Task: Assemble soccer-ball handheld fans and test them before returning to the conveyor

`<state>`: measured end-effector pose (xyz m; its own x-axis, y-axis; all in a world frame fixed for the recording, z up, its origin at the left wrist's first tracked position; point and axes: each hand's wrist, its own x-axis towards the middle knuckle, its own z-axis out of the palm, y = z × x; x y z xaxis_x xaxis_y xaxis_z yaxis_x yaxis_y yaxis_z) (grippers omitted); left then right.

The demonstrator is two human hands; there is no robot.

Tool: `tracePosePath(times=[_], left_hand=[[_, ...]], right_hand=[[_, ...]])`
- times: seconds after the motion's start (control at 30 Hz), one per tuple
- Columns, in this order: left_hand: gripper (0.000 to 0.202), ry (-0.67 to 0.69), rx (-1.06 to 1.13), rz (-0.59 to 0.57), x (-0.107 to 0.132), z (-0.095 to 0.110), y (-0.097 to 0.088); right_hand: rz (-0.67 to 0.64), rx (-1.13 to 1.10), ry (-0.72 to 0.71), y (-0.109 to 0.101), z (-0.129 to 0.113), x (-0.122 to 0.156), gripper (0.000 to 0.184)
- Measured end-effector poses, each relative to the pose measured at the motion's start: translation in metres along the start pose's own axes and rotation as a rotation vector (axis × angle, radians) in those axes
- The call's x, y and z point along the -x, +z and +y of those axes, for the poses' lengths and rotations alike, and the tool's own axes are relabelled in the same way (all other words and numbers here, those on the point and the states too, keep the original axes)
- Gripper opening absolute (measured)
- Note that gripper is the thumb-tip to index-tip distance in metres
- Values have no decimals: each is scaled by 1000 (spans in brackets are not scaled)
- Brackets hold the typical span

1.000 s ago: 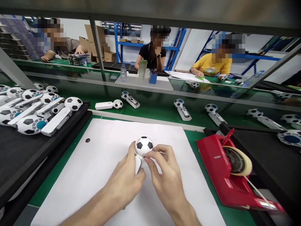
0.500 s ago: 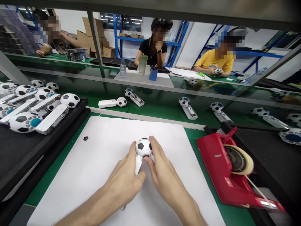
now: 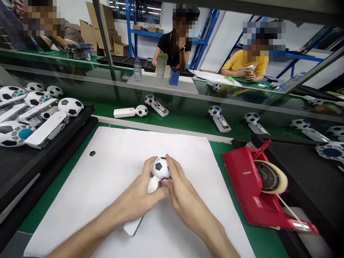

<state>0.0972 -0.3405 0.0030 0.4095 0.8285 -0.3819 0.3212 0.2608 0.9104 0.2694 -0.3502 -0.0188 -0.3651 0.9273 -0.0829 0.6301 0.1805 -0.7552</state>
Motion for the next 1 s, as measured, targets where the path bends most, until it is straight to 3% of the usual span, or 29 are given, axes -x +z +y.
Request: tracePosePath(times=[0.13, 0.27, 0.4, 1.0], left_hand=[[65, -38, -44, -4, 0, 2, -1], [78, -50, -110, -28, -2, 2, 0], [78, -98, -179, -28, -5, 1, -1], [66, -35, -98, 10, -6, -5, 5]], right_hand=[[5, 73, 15, 3, 2, -1, 64], [-20, 88, 40, 6, 5, -1, 63], [2, 81, 25, 7, 8, -3, 62], [49, -56, -106, 11, 15, -5, 67]])
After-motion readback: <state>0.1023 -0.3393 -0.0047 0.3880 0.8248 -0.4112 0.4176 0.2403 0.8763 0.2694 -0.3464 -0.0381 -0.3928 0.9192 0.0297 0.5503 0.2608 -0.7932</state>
